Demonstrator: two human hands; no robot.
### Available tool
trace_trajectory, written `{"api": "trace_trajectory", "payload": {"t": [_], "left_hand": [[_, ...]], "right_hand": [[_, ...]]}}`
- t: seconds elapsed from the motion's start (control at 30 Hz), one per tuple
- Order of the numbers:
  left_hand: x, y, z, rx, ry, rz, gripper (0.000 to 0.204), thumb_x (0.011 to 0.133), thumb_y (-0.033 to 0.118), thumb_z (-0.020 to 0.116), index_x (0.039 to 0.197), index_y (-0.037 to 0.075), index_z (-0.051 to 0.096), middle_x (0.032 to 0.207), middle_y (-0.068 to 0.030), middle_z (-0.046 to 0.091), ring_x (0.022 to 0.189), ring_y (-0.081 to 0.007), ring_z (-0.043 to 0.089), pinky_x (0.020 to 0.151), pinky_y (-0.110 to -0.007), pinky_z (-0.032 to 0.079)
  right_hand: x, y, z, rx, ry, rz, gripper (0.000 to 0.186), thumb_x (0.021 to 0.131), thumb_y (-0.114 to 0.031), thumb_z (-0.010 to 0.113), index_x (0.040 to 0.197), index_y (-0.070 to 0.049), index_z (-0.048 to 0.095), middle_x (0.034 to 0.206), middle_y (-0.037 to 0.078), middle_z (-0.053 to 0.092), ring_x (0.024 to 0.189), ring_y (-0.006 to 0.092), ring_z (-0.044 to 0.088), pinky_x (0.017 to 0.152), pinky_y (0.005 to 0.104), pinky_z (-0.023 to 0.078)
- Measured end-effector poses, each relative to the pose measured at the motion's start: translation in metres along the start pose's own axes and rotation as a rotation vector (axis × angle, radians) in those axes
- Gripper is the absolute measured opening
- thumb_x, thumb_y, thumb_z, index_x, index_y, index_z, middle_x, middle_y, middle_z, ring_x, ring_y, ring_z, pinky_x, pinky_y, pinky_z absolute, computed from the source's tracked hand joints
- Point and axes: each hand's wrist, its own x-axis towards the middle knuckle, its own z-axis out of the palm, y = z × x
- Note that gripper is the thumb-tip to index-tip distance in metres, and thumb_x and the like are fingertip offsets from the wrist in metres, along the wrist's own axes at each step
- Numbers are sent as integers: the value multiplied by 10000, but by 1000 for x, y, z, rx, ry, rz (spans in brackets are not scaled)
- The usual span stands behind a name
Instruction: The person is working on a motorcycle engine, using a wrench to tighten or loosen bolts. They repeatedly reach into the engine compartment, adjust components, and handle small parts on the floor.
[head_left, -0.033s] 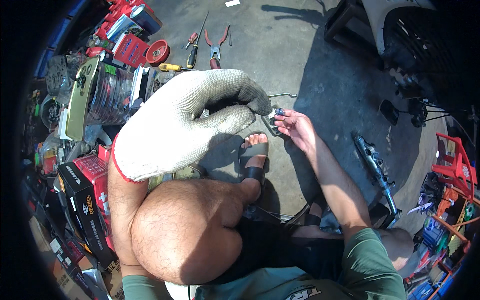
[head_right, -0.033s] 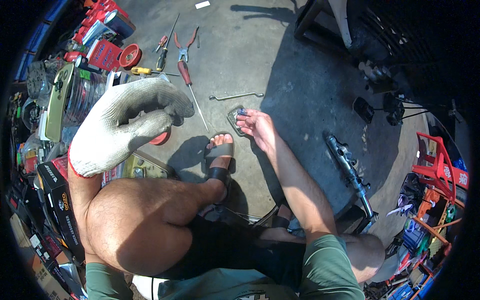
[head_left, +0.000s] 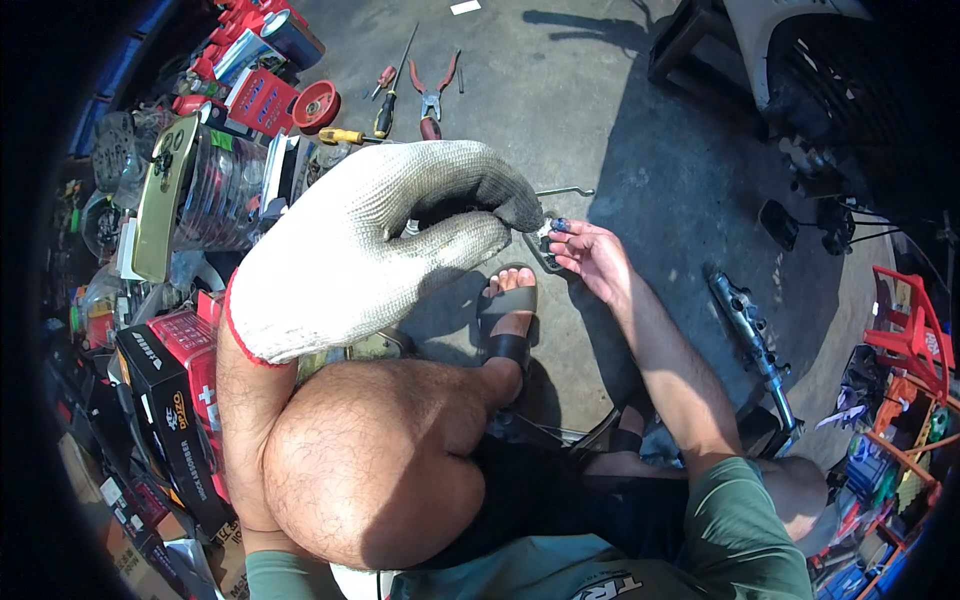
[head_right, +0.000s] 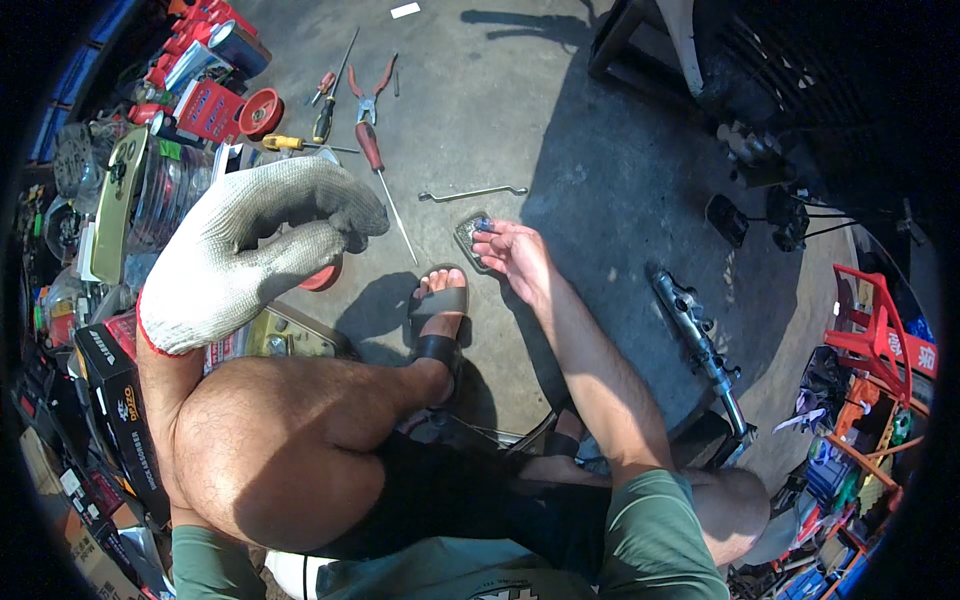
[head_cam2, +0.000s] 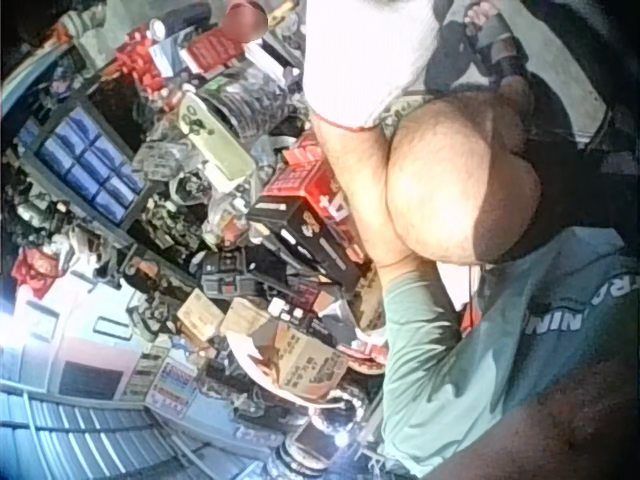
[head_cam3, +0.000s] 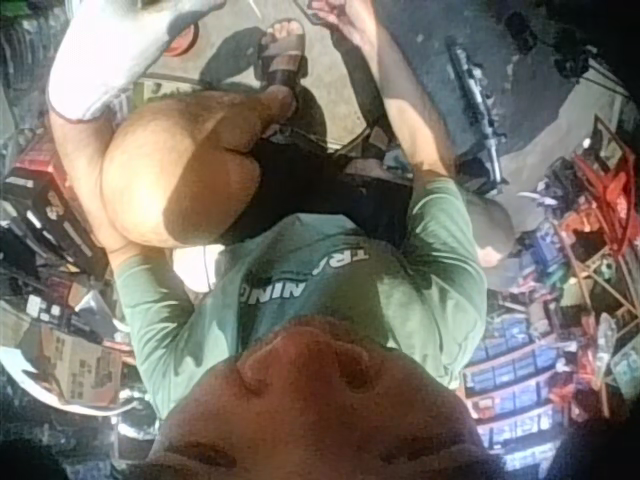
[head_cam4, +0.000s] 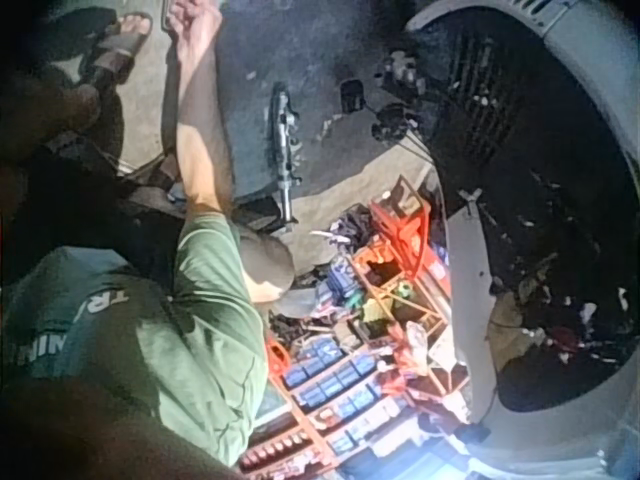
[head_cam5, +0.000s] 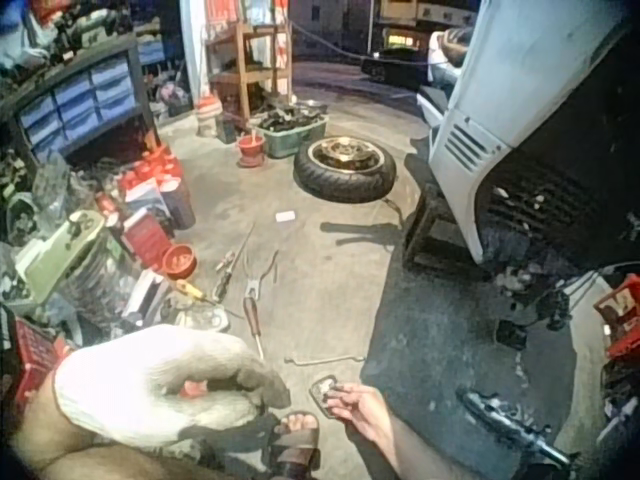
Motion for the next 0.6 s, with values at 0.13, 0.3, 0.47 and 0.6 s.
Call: {"api": "trace_trajectory", "payload": {"t": [0.13,0.3,0.47,0.6], "left_hand": [[0,5,-1,45,-3,-29,246,921,89,689,1146,-10,707,1059,-84,704,976,-159,659,883,-310,527],[0,0,1,28,10,46,226,942,74,652,1146,-12,697,1014,-108,718,917,-163,670,835,-312,536],[0,3,3,108,36,76,211,949,84,635,1130,-1,705,961,-116,729,851,-171,677,783,-318,544],[1,6,3,149,25,74,224,945,88,626,1136,3,707,968,-116,731,837,-174,673,770,-320,541]], "right_hand": [[-3,-2,5,29,19,3,357,962,36,507,1315,23,561,1186,131,684,949,195,707,831,327,601],[-2,1,7,183,-51,-48,220,976,24,586,1185,-22,639,1066,93,724,880,166,718,782,318,620],[0,6,5,52,21,-95,165,988,-5,607,1144,-39,652,1043,69,723,878,137,707,771,288,606],[-2,11,-2,128,30,-98,161,1000,-23,606,1147,-70,653,1037,53,724,880,129,705,772,293,609]]}}
